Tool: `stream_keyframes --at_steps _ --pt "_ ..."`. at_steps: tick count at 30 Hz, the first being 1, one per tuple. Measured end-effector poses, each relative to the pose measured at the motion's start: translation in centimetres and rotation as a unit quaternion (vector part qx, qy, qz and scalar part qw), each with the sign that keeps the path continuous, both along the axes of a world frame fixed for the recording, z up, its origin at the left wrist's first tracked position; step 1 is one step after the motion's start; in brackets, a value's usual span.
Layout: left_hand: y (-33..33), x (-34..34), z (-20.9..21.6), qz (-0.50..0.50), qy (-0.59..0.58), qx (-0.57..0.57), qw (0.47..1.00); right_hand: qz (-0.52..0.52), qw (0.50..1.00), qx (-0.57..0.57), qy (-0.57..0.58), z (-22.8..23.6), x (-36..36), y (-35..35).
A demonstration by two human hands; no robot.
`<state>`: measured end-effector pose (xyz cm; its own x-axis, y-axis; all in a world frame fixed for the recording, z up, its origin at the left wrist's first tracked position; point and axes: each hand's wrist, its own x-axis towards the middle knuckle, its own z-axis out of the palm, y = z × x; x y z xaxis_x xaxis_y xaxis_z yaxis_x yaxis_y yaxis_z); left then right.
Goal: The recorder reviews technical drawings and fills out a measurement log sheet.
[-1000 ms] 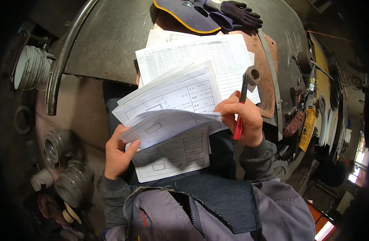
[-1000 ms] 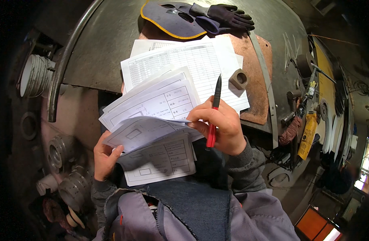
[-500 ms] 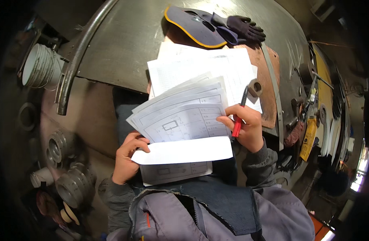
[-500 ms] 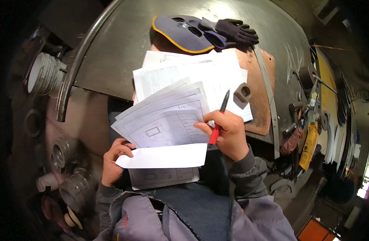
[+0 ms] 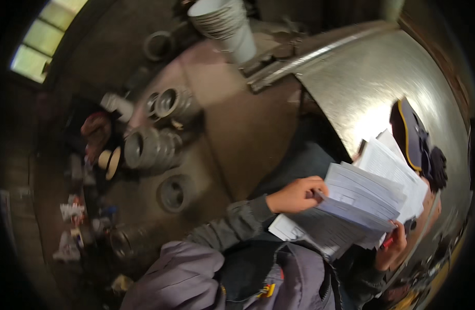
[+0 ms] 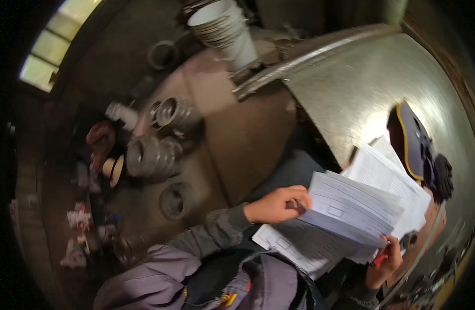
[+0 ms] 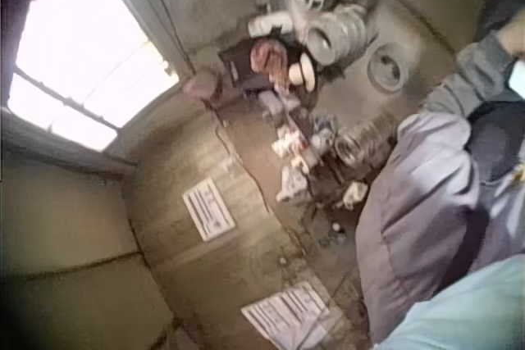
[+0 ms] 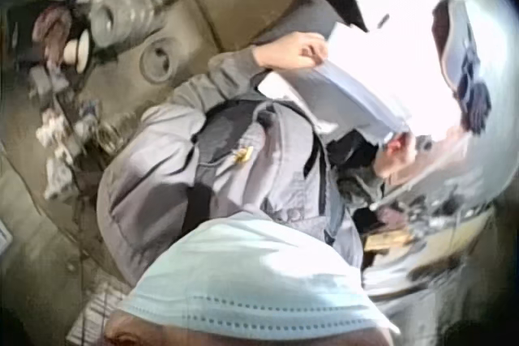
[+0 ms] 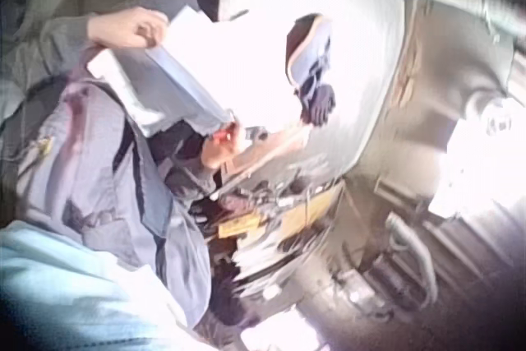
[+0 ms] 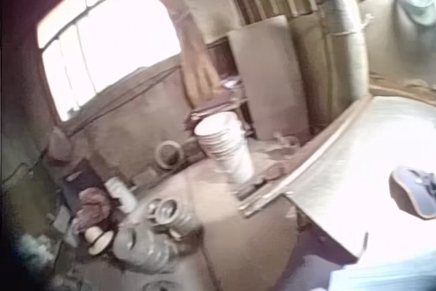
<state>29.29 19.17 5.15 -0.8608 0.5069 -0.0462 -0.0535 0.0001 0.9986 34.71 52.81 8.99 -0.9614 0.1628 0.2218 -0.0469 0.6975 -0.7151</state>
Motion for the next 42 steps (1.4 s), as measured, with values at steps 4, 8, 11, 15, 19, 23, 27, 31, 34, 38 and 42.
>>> stream_keyframes --at_steps 4,8,11,15,19,23,27,31,34,38,42 --pt "-0.3 0.4 -0.1 0.069 -0.027 -0.064 0.995 0.011 0.999 0.022 0.02 -0.2 -1.7 -1.3" --pt "0.2 0.5 -0.9 0.11 0.047 -0.074 0.99 0.004 0.996 0.037 0.087 -1.0 -2.4 -0.8" --pt "0.0 0.4 -0.2 0.102 0.034 -0.063 0.992 0.02 0.994 0.106 0.017 -1.1 -3.1 0.4" --pt "0.5 0.0 0.0 0.077 0.046 -0.038 0.995 0.019 0.999 0.044 0.014 -1.0 -3.1 1.2" --pt "0.4 0.4 -0.2 0.115 0.082 -0.041 0.989 0.047 0.998 -0.029 0.02 -2.6 -4.5 2.0" --pt "0.6 0.4 -0.5 0.137 0.127 -0.044 0.982 0.044 0.999 -0.008 -0.022 -3.9 -5.5 4.6" --pt "0.7 0.4 -0.2 0.117 0.111 -0.049 0.986 0.08 0.997 0.002 -0.022 -4.3 -5.6 6.2" --pt "2.7 0.1 -0.9 0.101 0.141 -0.027 0.984 0.006 0.999 -0.024 -0.032 0.5 -2.0 2.4" --pt "0.0 0.4 -0.3 0.045 0.144 -0.097 0.984 0.118 0.988 -0.095 -0.009 2.3 -2.1 -2.3" --pt "-1.3 1.7 1.2 0.065 0.005 -0.067 0.996 0.03 0.999 -0.027 -0.003 0.0 -1.4 -2.7" --pt "-0.5 0.8 2.1 0.04 -0.027 -0.035 0.998 -0.01 0.999 -0.044 -0.016 1.4 -0.9 -3.0"
